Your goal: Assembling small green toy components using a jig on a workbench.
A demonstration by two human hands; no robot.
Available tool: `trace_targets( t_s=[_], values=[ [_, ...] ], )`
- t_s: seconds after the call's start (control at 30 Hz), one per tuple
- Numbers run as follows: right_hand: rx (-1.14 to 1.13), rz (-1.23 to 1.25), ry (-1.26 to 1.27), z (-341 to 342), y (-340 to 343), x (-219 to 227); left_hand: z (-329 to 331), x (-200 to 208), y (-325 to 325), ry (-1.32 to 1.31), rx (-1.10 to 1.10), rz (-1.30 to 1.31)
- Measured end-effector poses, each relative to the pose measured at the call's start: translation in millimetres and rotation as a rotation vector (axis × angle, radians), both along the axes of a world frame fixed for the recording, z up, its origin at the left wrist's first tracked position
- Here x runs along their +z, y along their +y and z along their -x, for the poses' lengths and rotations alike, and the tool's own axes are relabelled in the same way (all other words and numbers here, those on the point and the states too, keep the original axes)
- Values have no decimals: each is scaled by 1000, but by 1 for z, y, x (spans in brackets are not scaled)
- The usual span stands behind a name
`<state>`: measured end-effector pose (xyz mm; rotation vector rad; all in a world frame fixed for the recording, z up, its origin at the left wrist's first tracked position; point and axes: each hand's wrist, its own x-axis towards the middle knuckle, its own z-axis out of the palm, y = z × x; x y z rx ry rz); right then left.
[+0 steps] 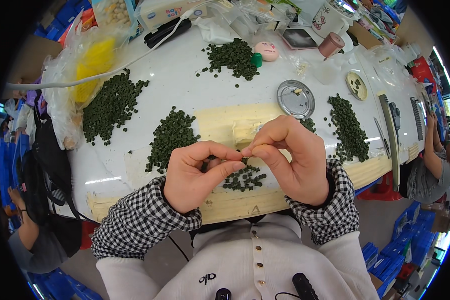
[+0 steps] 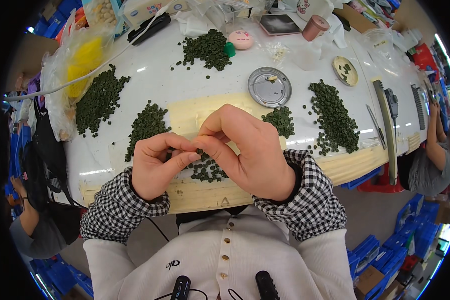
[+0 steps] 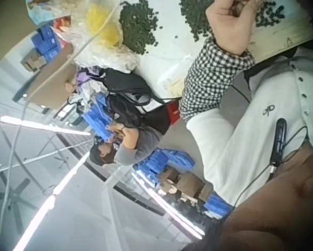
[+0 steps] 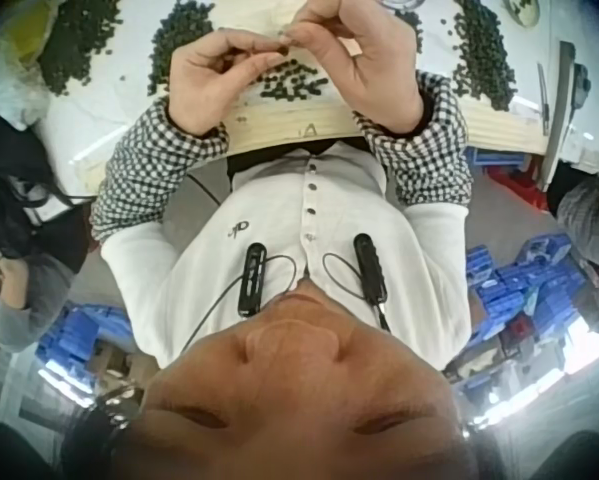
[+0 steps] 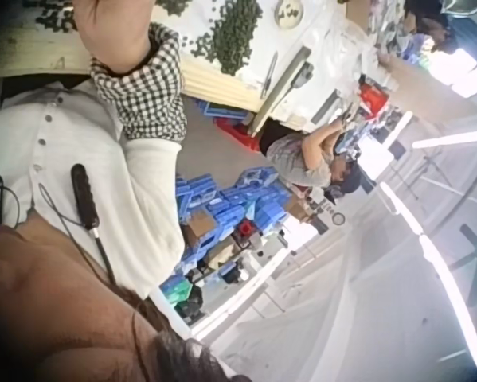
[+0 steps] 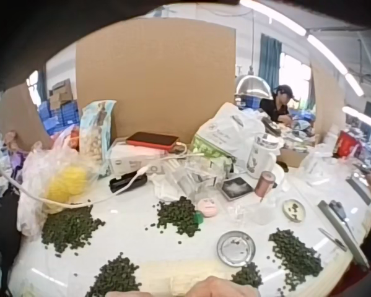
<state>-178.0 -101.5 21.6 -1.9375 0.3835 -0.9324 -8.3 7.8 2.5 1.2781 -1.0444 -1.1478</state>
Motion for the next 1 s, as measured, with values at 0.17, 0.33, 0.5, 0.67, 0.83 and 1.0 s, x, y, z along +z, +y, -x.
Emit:
trace_targets(
  t_s=[0.17,0.33,0.5,0.67,0.83,1.0],
  values=[
    [-162,-47,-68,2,-3,0,0,0,0,-16,3,-5],
    [-359,347,146,1,-16,2,1,0,0,-8,29,-2],
    [-336,449,277,-1,-17,-2,1,1,0,5,65,3],
    [-387,517,209,2,-11,10,0,-1,1,43,101,52],
    [-238,254,196,10,12,20,-1,2,3,43,78,55],
    [-107,111,143,8,15,10,0,3,3,115,37,77]
  ],
)
